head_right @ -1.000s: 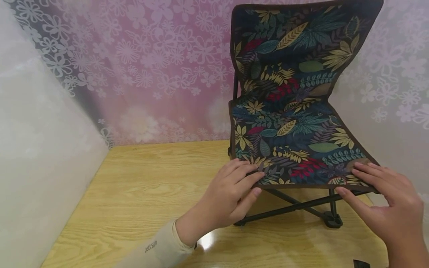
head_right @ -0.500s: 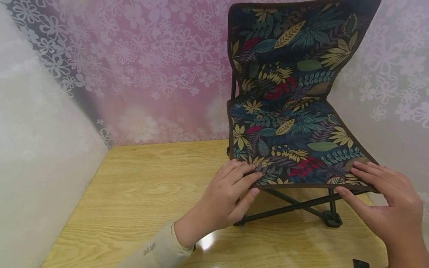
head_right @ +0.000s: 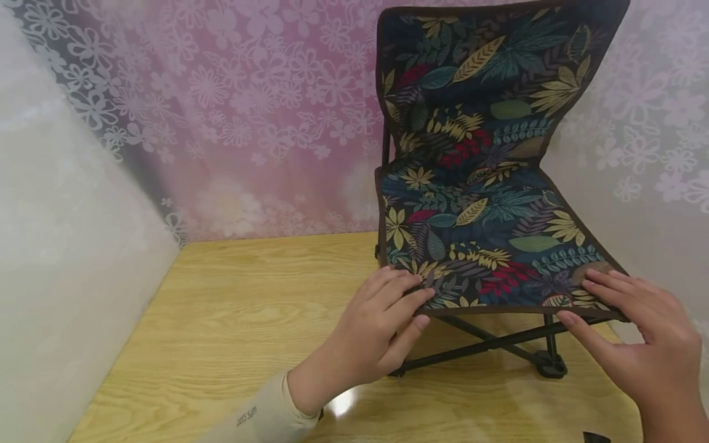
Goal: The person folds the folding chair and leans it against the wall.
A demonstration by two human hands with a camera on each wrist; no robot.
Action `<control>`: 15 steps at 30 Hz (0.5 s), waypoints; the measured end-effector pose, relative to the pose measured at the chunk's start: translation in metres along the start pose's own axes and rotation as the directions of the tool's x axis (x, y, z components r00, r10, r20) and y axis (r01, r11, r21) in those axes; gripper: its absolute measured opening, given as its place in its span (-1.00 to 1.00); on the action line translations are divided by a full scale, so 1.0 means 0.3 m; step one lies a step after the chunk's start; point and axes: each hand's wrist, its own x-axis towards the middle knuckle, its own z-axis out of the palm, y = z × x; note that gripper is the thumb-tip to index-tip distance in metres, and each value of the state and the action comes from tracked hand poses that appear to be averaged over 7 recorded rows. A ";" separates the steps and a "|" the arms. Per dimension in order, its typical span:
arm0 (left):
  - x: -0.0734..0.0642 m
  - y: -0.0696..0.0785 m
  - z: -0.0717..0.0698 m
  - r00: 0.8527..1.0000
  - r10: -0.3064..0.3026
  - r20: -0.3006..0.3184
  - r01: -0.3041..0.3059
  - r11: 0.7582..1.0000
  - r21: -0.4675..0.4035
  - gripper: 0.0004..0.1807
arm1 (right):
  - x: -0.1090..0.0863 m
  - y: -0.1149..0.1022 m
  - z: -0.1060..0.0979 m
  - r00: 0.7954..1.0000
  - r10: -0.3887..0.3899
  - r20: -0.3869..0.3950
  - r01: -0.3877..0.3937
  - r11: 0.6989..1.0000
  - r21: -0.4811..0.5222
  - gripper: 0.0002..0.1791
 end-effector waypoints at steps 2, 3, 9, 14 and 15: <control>-0.001 0.000 0.001 1.000 0.001 -0.005 -0.001 1.000 -0.007 -0.62 | -0.001 -0.001 0.001 1.000 0.005 -0.001 -0.005 1.000 0.005 0.05; -0.001 0.000 0.001 1.000 0.001 -0.006 -0.001 1.000 -0.011 -0.62 | -0.001 -0.002 0.000 1.000 0.008 -0.001 -0.008 1.000 0.007 0.04; 0.000 -0.001 0.003 1.000 0.004 -0.008 -0.004 1.000 -0.015 -0.62 | 0.001 -0.004 0.001 1.000 0.017 -0.002 -0.017 1.000 0.024 0.03; -0.002 -0.003 0.005 1.000 0.004 -0.010 -0.004 1.000 -0.011 -0.61 | 0.003 -0.008 0.000 1.000 0.019 0.011 -0.019 1.000 0.020 0.07; -0.003 -0.003 0.006 1.000 0.003 -0.010 -0.004 1.000 -0.011 -0.61 | 0.004 -0.009 0.001 1.000 0.018 0.011 -0.018 1.000 0.017 0.07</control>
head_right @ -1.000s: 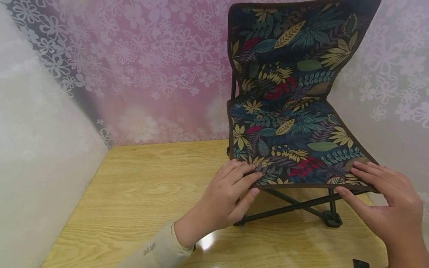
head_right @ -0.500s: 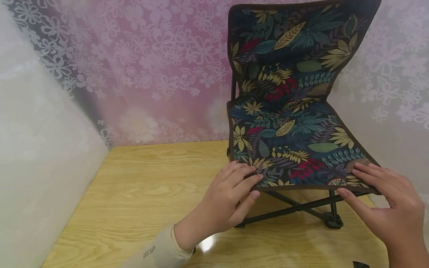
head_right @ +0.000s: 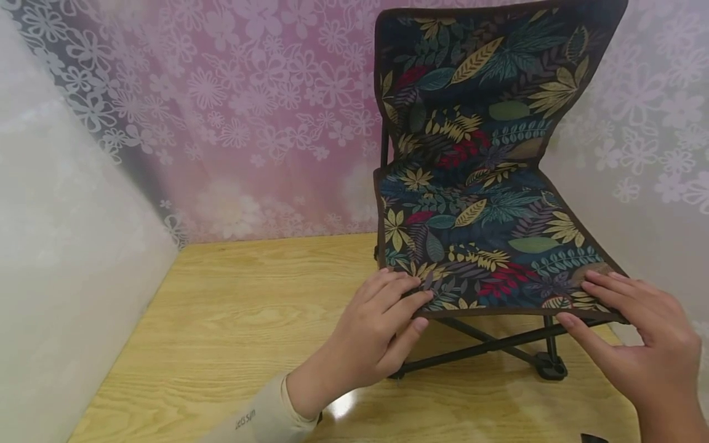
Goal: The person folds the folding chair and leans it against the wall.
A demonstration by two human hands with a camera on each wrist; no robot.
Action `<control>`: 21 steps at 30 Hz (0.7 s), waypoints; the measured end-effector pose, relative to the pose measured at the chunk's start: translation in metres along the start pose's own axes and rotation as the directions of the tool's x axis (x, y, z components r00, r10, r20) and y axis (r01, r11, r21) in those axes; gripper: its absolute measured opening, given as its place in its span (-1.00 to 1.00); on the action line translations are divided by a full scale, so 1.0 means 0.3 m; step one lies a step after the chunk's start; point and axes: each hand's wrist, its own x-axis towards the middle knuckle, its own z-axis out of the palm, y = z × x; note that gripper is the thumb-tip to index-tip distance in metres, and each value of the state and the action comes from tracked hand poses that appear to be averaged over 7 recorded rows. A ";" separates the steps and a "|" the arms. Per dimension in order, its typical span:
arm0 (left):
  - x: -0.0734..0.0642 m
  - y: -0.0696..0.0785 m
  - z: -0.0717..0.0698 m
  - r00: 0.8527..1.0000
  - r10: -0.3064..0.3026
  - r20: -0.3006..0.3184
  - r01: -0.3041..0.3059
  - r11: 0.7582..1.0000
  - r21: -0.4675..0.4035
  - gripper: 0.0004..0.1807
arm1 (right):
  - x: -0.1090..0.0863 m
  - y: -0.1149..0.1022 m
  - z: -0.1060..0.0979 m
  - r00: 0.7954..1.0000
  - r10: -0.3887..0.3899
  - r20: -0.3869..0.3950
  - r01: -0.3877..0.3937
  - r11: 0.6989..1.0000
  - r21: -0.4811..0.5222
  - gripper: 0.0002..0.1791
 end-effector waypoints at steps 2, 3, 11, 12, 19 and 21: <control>-0.001 0.001 0.001 1.000 -0.002 0.000 0.002 1.000 -0.001 -0.61 | 0.000 -0.003 0.000 1.000 -0.003 -0.008 0.003 1.000 -0.001 0.07; -0.001 0.002 0.001 1.000 -0.003 -0.001 0.003 1.000 -0.001 -0.61 | 0.001 -0.004 0.000 1.000 -0.005 -0.010 0.005 1.000 -0.003 0.07; 0.000 0.003 0.002 1.000 -0.001 -0.011 0.001 1.000 0.004 -0.62 | -0.005 -0.001 -0.006 1.000 0.007 0.001 -0.007 1.000 -0.005 0.05; 0.000 0.003 0.003 1.000 -0.001 -0.012 0.001 1.000 0.004 -0.62 | -0.004 -0.002 -0.006 1.000 0.007 0.000 -0.007 1.000 -0.003 0.05; 0.002 0.001 0.003 1.000 0.001 -0.013 -0.001 1.000 -0.002 -0.63 | -0.004 -0.002 -0.002 1.000 0.008 -0.018 -0.008 1.000 -0.015 -0.04; 0.000 0.001 0.002 1.000 0.000 -0.013 0.000 1.000 -0.004 -0.63 | -0.008 -0.001 -0.001 1.000 0.016 -0.011 -0.016 1.000 -0.020 -0.12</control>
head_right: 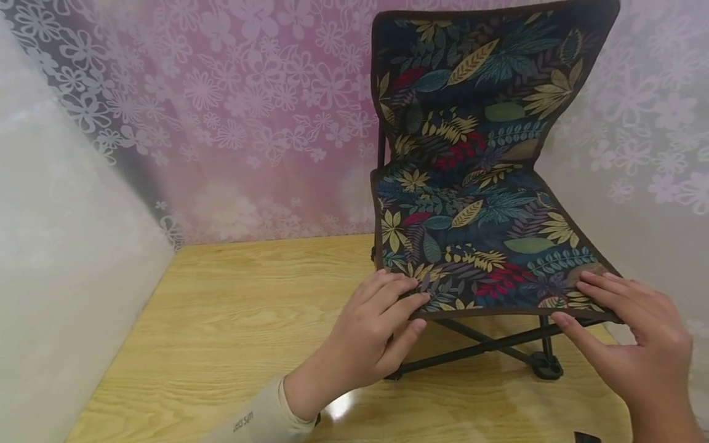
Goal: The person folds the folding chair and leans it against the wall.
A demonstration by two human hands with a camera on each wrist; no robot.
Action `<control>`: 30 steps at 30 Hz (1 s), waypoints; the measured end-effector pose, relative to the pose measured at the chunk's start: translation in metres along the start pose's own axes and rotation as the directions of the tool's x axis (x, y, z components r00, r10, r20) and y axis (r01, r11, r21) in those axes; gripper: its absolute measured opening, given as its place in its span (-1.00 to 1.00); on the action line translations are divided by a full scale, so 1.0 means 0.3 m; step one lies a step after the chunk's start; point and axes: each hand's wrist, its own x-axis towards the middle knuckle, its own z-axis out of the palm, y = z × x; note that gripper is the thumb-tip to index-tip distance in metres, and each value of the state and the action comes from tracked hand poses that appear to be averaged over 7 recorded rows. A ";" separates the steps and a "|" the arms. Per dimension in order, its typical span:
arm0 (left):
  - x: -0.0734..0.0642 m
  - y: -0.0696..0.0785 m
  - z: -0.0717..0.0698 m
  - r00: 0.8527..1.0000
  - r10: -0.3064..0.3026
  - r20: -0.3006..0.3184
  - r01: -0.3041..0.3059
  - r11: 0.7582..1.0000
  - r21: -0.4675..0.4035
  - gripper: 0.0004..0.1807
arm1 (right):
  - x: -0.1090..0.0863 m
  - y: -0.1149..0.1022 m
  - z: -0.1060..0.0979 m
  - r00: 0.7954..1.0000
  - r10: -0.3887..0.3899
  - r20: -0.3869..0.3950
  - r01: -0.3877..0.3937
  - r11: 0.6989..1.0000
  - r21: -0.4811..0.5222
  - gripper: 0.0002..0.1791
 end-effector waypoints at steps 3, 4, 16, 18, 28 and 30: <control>-0.002 0.000 -0.001 1.000 -0.001 0.001 0.001 1.000 0.001 -0.64 | -0.004 0.002 -0.002 1.000 0.009 0.020 -0.009 1.000 -0.012 -0.20; -0.002 -0.001 -0.001 1.000 -0.001 0.001 0.001 1.000 0.001 -0.64 | -0.006 0.002 -0.001 1.000 0.008 0.021 -0.008 1.000 -0.012 -0.21; 0.002 0.001 0.008 1.000 0.009 -0.017 -0.009 1.000 -0.001 -0.65 | -0.010 0.014 -0.005 1.000 -0.026 0.002 0.026 1.000 0.007 -0.14; 0.003 0.001 0.008 1.000 0.010 -0.022 -0.010 1.000 -0.005 -0.65 | -0.008 0.013 -0.006 1.000 -0.029 -0.001 0.029 1.000 0.002 -0.14; 0.002 -0.001 0.002 0.999 0.001 -0.033 -0.001 1.000 -0.007 -0.66 | -0.003 0.012 -0.003 1.000 -0.024 -0.010 0.024 0.999 -0.027 -0.05; 0.002 -0.002 0.003 0.999 0.003 -0.033 -0.003 1.000 -0.012 -0.66 | -0.004 0.013 -0.001 0.999 -0.028 -0.023 0.027 0.999 -0.030 -0.02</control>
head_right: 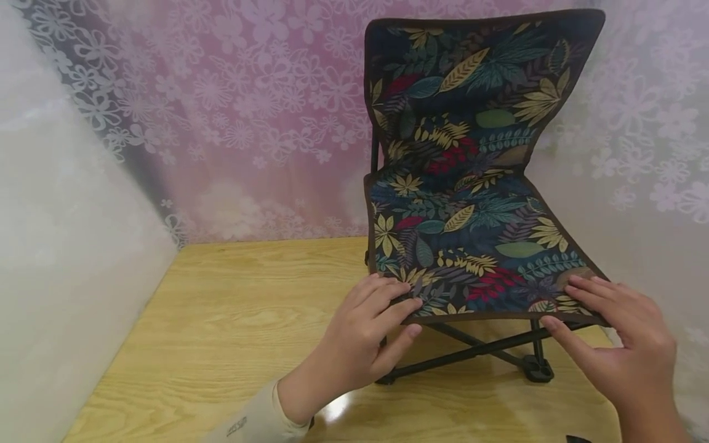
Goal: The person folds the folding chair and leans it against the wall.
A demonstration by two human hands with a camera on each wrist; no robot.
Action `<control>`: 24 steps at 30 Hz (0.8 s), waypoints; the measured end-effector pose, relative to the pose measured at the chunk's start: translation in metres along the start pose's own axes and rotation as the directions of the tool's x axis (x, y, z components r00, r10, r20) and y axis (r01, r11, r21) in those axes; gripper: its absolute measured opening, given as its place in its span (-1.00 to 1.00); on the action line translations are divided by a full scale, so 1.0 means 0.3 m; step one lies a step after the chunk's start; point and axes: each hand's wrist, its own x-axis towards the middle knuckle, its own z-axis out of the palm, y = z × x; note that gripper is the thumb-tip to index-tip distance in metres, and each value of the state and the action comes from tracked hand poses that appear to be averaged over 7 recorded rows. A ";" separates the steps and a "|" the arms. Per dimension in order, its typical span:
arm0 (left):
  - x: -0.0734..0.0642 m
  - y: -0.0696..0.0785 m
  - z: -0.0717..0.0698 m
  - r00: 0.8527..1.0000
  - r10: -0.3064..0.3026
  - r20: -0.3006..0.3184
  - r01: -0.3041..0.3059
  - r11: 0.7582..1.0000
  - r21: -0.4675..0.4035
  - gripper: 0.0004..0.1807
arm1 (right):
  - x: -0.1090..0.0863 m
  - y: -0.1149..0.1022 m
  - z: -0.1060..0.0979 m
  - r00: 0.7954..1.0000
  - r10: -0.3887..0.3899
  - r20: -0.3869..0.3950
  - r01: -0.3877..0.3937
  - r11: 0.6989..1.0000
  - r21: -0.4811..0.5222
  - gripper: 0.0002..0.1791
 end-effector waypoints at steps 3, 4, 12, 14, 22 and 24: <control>-0.001 0.002 0.000 1.000 0.000 -0.002 0.000 1.000 -0.003 -0.66 | 0.000 -0.003 -0.003 1.000 -0.005 0.008 0.005 1.000 0.003 0.01; -0.002 0.003 0.001 1.000 0.000 -0.003 0.000 1.000 -0.005 -0.66 | 0.000 -0.003 -0.004 1.000 -0.007 0.013 0.007 1.000 0.007 0.01; -0.004 0.004 0.004 1.000 -0.008 -0.013 0.008 1.000 -0.013 -0.67 | 0.004 0.001 -0.001 0.999 -0.034 0.017 0.033 0.998 0.054 0.03; -0.003 0.006 0.007 1.000 -0.004 -0.012 0.004 1.000 -0.010 -0.67 | 0.003 0.001 -0.003 0.999 -0.036 0.023 0.035 0.998 0.056 0.03; -0.005 0.003 0.012 1.000 -0.006 -0.022 0.005 1.000 -0.013 -0.68 | 0.019 -0.041 0.008 0.997 -0.054 -0.056 0.060 0.993 0.101 0.05; -0.004 0.003 0.013 1.000 -0.009 -0.026 0.008 1.000 -0.018 -0.68 | 0.020 -0.044 0.009 0.996 -0.059 -0.066 0.066 0.991 0.115 0.04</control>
